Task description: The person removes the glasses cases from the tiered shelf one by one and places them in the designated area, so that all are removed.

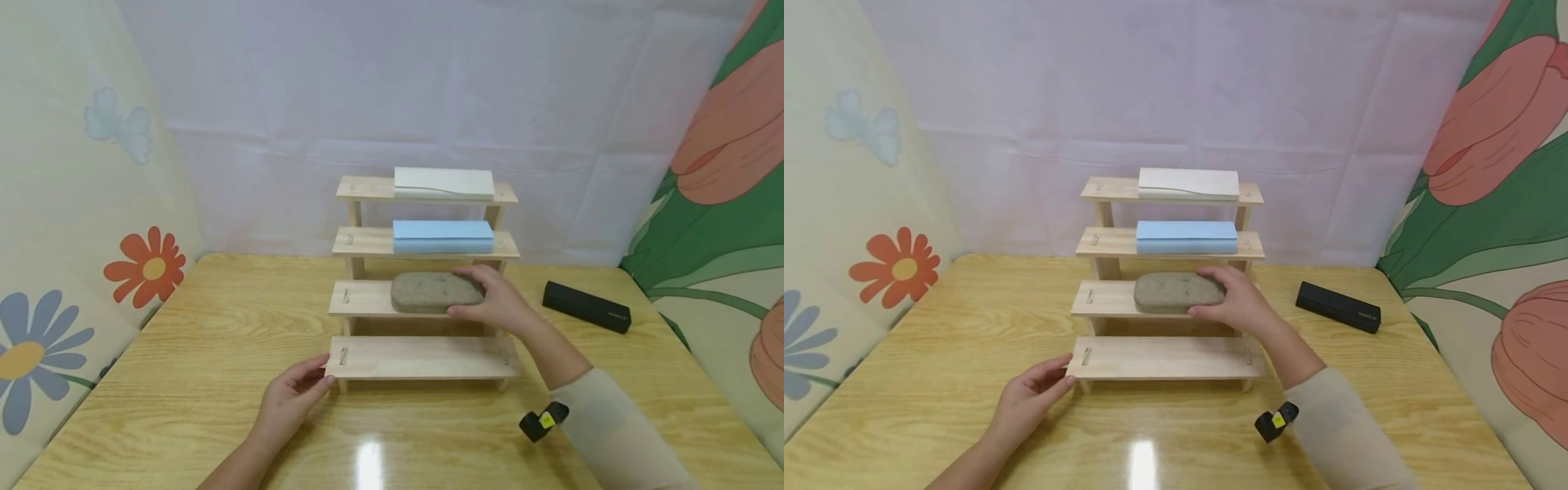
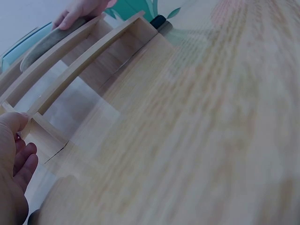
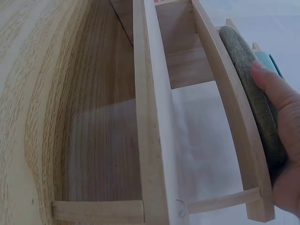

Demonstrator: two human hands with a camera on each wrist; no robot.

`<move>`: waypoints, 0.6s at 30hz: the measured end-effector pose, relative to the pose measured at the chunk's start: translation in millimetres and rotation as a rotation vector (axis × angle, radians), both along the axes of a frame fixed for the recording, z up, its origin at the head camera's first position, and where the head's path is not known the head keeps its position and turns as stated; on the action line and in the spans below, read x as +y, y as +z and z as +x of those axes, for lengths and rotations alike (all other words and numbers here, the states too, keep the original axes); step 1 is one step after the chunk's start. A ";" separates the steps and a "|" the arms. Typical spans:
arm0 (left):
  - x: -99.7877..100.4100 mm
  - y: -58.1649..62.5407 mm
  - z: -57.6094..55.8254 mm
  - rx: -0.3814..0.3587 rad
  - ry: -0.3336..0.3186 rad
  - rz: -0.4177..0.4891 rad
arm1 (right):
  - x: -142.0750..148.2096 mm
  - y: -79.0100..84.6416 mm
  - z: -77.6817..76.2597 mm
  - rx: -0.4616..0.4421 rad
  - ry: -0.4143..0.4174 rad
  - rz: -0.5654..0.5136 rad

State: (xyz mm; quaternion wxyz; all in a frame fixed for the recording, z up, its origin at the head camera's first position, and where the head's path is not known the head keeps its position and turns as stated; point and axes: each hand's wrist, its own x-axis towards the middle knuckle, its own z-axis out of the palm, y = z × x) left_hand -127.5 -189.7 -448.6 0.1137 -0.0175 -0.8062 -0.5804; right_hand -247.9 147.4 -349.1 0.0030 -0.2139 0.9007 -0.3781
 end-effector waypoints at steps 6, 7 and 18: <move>0.4 0.7 0.1 0.000 0.004 0.001 | -3.8 1.1 -0.5 0.029 -0.029 0.041; 0.3 0.5 0.0 0.001 0.003 0.003 | -4.1 1.0 -0.5 0.032 -0.031 0.044; -0.4 -1.2 -0.9 -0.018 0.007 0.004 | -5.7 -5.2 -0.1 0.053 -0.070 0.014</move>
